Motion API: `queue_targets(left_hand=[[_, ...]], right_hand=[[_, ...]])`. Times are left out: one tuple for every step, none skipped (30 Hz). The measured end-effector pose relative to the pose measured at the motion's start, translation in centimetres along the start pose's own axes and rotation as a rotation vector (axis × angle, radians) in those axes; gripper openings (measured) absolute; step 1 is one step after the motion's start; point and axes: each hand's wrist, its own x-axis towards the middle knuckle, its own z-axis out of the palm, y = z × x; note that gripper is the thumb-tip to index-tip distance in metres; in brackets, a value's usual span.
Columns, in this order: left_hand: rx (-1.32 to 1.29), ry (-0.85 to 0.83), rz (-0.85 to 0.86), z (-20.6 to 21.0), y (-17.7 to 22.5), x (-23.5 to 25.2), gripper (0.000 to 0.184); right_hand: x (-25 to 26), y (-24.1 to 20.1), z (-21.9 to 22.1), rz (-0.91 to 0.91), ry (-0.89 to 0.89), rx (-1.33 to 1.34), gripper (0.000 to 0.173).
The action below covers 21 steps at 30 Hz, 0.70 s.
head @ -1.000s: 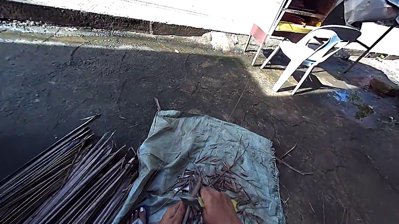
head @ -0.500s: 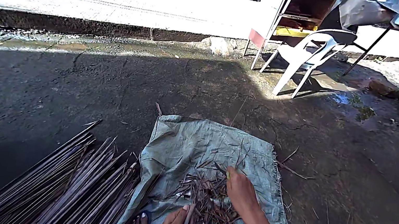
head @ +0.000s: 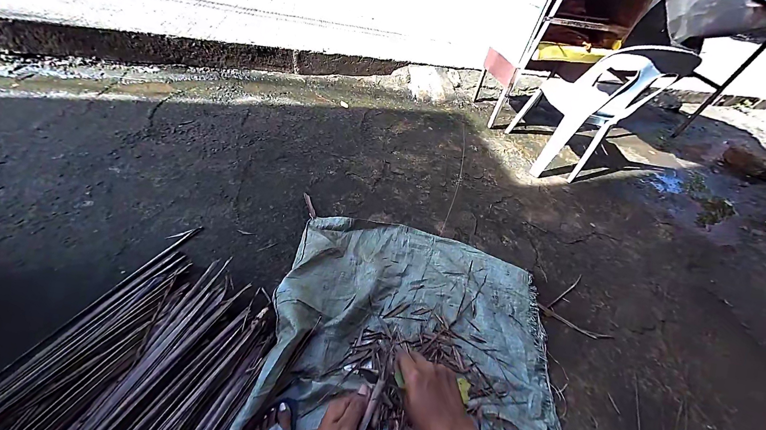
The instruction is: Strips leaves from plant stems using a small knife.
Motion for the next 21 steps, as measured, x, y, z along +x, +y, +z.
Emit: queue_targets(left_hand=[[-0.007, -0.015, -0.004, 0.0, 0.1, 0.0, 0.046], [-0.022, -0.023, -0.007, 0.0, 0.2, 0.0, 0.047], [-0.039, -0.028, -0.014, 0.0, 0.3, 0.0, 0.047], [-0.051, -0.033, -0.022, 0.0, 0.5, 0.0, 0.046], [-0.061, -0.037, -0.031, -0.1, 0.6, -0.1, 0.046], [-0.074, -0.045, -0.039, -0.2, 0.6, -0.3, 0.047], [-0.094, -0.059, -0.043, -0.2, 0.5, -0.5, 0.048], [-0.127, -0.078, -0.047, -0.2, 0.4, -0.7, 0.048], [-0.174, -0.097, -0.050, -0.3, 0.3, -0.8, 0.048], [-0.234, -0.110, -0.054, -0.4, 0.2, -0.9, 0.049], [-0.301, -0.118, -0.059, -0.6, 0.2, -1.0, 0.049], [-0.367, -0.132, -0.065, -1.0, 0.2, -1.0, 0.050], [-0.426, -0.146, -0.070, -1.4, 0.3, -1.0, 0.051], [-0.478, -0.159, -0.078, -1.7, 0.4, -0.9, 0.053], [-0.522, -0.174, -0.088, -1.9, 0.4, -0.9, 0.053], [-0.547, -0.192, -0.101, -2.1, 0.4, -0.8, 0.052], [-0.550, -0.212, -0.117, -2.1, 0.4, -0.8, 0.051], [-0.538, -0.225, -0.135, -2.0, 0.3, -0.8, 0.050], [-0.519, -0.231, -0.152, -1.9, 0.3, -0.9, 0.050], [-0.503, -0.237, -0.167, -1.7, 0.3, -1.0, 0.050], [-0.486, -0.249, -0.177, -1.6, 0.3, -1.1, 0.049]], right_hand=[[0.1, 0.4, 0.3, -0.019, 0.081, -0.026, 0.025], [0.3, 0.7, 0.7, -0.041, 0.178, -0.054, 0.022], [0.4, 0.8, 1.1, -0.051, 0.260, -0.083, 0.020], [0.6, 0.7, 1.1, -0.030, 0.289, -0.104, 0.019], [0.9, 0.7, 0.8, 0.017, 0.290, -0.117, 0.021], [1.2, 0.8, 0.1, 0.109, 0.242, -0.112, 0.025], [1.6, 1.2, -1.2, 0.232, 0.161, -0.083, 0.031], [2.1, 2.1, -2.5, 0.327, 0.124, -0.039, 0.035], [2.3, 3.1, -3.6, 0.376, 0.120, 0.031, 0.037], [2.2, 4.1, -4.3, 0.365, 0.131, 0.142, 0.042], [2.0, 4.8, -4.4, 0.293, 0.146, 0.285, 0.047], [1.7, 5.2, -3.8, 0.174, 0.158, 0.440, 0.051], [1.5, 5.2, -2.6, 0.043, 0.149, 0.572, 0.051], [1.0, 4.5, -1.5, -0.064, 0.113, 0.663, 0.051], [0.5, 3.7, -0.4, -0.136, 0.061, 0.706, 0.049], [0.0, 3.0, 0.5, -0.180, 0.020, 0.725, 0.047], [-0.2, 2.4, 1.1, -0.200, 0.007, 0.722, 0.045], [-0.3, 2.2, 1.2, -0.189, 0.016, 0.713, 0.044], [0.0, 2.4, 1.0, -0.158, 0.043, 0.713, 0.044], [0.6, 3.0, 0.6, -0.119, 0.082, 0.710, 0.044], [1.3, 3.9, -0.1, -0.072, 0.130, 0.724, 0.044]])
